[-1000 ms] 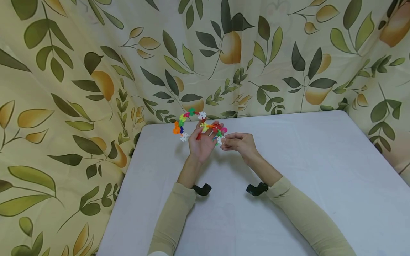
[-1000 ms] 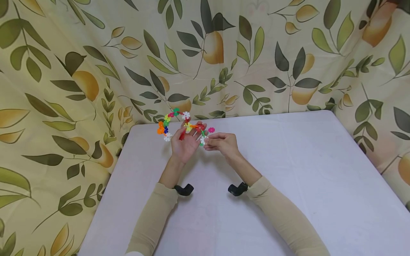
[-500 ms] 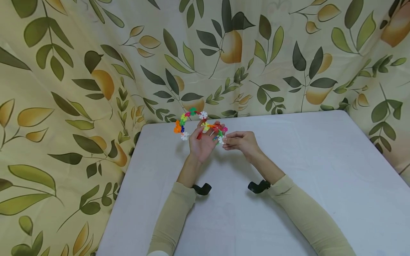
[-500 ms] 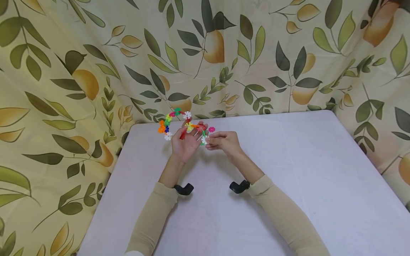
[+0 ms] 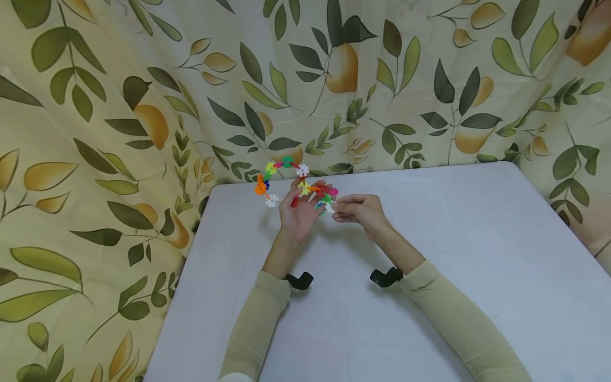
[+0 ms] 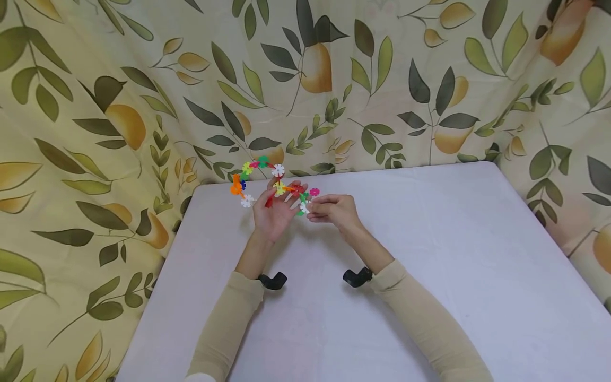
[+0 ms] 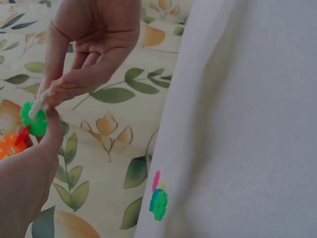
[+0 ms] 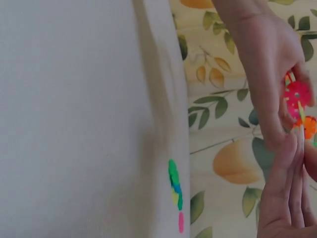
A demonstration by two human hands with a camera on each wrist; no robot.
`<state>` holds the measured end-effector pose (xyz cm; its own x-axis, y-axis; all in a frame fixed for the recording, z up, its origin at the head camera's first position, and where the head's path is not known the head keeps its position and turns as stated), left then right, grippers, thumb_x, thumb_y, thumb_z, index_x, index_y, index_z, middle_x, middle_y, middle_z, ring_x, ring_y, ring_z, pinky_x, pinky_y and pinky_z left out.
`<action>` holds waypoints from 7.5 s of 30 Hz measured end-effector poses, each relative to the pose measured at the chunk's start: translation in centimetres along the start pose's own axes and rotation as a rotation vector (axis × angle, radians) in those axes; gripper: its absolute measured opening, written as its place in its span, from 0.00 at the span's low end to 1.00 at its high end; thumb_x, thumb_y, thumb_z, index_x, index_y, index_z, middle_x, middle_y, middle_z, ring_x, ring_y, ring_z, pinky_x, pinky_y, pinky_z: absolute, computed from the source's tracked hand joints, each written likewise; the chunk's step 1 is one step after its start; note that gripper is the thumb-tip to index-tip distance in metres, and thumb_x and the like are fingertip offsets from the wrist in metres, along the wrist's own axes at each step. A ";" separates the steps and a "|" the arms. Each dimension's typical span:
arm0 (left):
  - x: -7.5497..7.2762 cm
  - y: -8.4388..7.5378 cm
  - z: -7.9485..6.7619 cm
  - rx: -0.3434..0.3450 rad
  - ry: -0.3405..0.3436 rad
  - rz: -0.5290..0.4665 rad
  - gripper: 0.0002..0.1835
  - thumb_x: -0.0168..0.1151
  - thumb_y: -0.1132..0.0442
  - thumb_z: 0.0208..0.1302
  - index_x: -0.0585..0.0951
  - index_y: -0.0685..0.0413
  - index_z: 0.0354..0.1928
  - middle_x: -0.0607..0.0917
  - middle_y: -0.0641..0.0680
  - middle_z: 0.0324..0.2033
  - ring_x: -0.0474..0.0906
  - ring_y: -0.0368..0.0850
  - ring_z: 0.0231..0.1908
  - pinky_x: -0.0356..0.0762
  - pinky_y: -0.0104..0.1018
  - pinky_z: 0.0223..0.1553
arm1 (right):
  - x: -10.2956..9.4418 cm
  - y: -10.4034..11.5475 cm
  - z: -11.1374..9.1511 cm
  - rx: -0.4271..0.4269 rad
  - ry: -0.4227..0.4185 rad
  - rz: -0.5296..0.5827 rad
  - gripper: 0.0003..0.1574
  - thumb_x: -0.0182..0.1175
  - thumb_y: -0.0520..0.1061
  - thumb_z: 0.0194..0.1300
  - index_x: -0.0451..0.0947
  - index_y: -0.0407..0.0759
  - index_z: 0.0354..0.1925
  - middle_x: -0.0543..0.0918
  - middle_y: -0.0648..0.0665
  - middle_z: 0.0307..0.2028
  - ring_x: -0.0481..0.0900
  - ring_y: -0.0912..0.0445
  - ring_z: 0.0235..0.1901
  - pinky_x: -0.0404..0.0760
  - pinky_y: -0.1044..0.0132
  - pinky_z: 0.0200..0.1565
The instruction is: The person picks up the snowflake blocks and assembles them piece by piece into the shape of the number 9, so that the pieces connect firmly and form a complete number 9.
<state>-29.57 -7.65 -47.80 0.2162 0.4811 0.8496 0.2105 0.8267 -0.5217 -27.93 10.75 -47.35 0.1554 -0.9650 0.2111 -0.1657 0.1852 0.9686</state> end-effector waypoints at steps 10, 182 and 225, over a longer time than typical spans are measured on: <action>-0.3 -1.7 0.2 0.049 -0.006 -0.003 0.20 0.45 0.54 0.76 0.66 0.35 0.67 0.75 0.57 0.58 0.70 0.67 0.67 0.51 0.72 0.73 | -0.4 -0.4 2.9 0.038 0.001 -0.161 0.24 0.61 0.49 0.77 0.81 0.27 0.53 0.90 0.37 0.40 0.92 0.45 0.41 0.88 0.55 0.45; 1.9 2.9 0.0 0.166 0.074 0.132 0.29 0.34 0.47 0.79 0.57 0.42 0.78 0.71 0.52 0.58 0.66 0.70 0.71 0.62 0.56 0.74 | 3.8 -0.1 -2.3 -0.712 -0.555 -0.585 0.09 0.72 0.35 0.60 0.81 0.36 0.27 0.86 0.42 0.23 0.84 0.52 0.22 0.76 0.77 0.25; 0.7 -2.0 0.0 0.158 0.092 0.146 0.32 0.36 0.43 0.79 0.57 0.42 0.80 0.70 0.62 0.66 0.65 0.74 0.71 0.68 0.64 0.68 | 1.5 -3.1 6.6 -0.186 0.016 -0.860 0.13 0.77 0.43 0.60 0.87 0.37 0.40 0.89 0.43 0.31 0.87 0.51 0.32 0.85 0.60 0.36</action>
<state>-29.85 -8.97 -46.14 0.3209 0.5764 0.7516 0.0202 0.7892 -0.6138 -33.64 7.48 -50.89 0.1677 -0.7816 -0.6009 0.1762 -0.5759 0.7983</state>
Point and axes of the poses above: each hand's wrist, its own z-axis towards the middle knuckle, its own x-axis out of the palm, y = z × x, the point moved 3 cm from there along z, towards the middle knuckle
